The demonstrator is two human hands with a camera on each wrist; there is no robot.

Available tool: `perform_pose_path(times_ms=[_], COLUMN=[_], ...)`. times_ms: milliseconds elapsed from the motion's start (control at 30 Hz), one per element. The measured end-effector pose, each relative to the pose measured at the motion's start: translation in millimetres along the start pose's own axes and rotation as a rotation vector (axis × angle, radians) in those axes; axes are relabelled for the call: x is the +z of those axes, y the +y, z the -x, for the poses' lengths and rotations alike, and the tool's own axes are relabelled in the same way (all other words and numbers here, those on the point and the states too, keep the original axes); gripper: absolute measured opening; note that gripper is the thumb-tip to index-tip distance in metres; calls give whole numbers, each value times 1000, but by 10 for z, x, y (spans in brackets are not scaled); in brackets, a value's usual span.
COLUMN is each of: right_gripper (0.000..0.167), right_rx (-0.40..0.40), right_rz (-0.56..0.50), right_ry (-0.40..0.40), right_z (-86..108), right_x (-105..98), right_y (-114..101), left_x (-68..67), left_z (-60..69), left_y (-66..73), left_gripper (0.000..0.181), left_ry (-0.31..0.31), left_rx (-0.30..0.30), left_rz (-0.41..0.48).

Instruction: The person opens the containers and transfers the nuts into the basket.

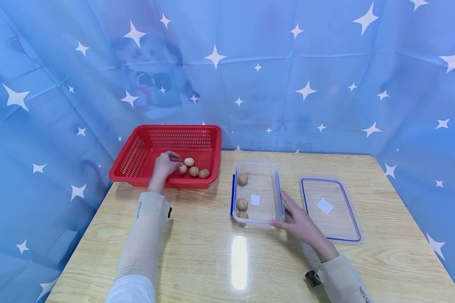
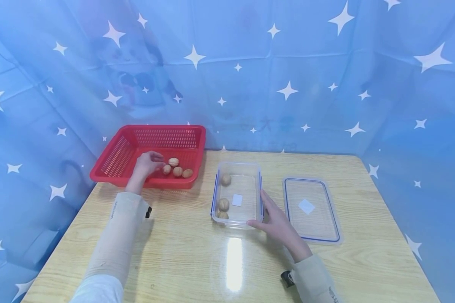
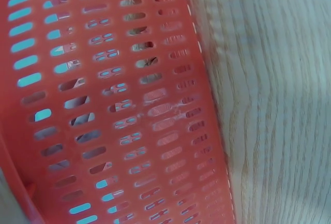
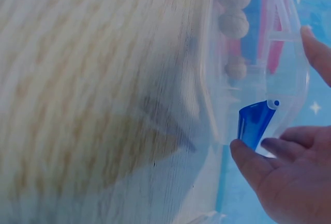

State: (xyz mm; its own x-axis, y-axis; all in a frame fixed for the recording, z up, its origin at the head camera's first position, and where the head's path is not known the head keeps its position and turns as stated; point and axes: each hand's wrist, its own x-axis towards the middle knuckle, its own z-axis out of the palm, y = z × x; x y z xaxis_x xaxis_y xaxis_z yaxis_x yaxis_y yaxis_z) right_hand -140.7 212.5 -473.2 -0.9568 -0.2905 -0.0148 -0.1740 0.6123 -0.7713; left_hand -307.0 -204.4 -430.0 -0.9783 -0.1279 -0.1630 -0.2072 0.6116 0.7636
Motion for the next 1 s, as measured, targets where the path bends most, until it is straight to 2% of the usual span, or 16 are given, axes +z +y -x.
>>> perform_pose_path(times_ms=[633, 1000], right_gripper=[104, 103], right_rx=[1, -4], right_rz=[-8, 4], right_ry=[-1, 0], right_z=[-1, 4], right_x=[-1, -3], right_y=[-3, 2], left_x=[2, 22], left_z=[-11, 13], left_y=[-21, -20], left_gripper=[28, 30], left_ry=[84, 129], left_rx=[86, 172], left_rz=[11, 88])
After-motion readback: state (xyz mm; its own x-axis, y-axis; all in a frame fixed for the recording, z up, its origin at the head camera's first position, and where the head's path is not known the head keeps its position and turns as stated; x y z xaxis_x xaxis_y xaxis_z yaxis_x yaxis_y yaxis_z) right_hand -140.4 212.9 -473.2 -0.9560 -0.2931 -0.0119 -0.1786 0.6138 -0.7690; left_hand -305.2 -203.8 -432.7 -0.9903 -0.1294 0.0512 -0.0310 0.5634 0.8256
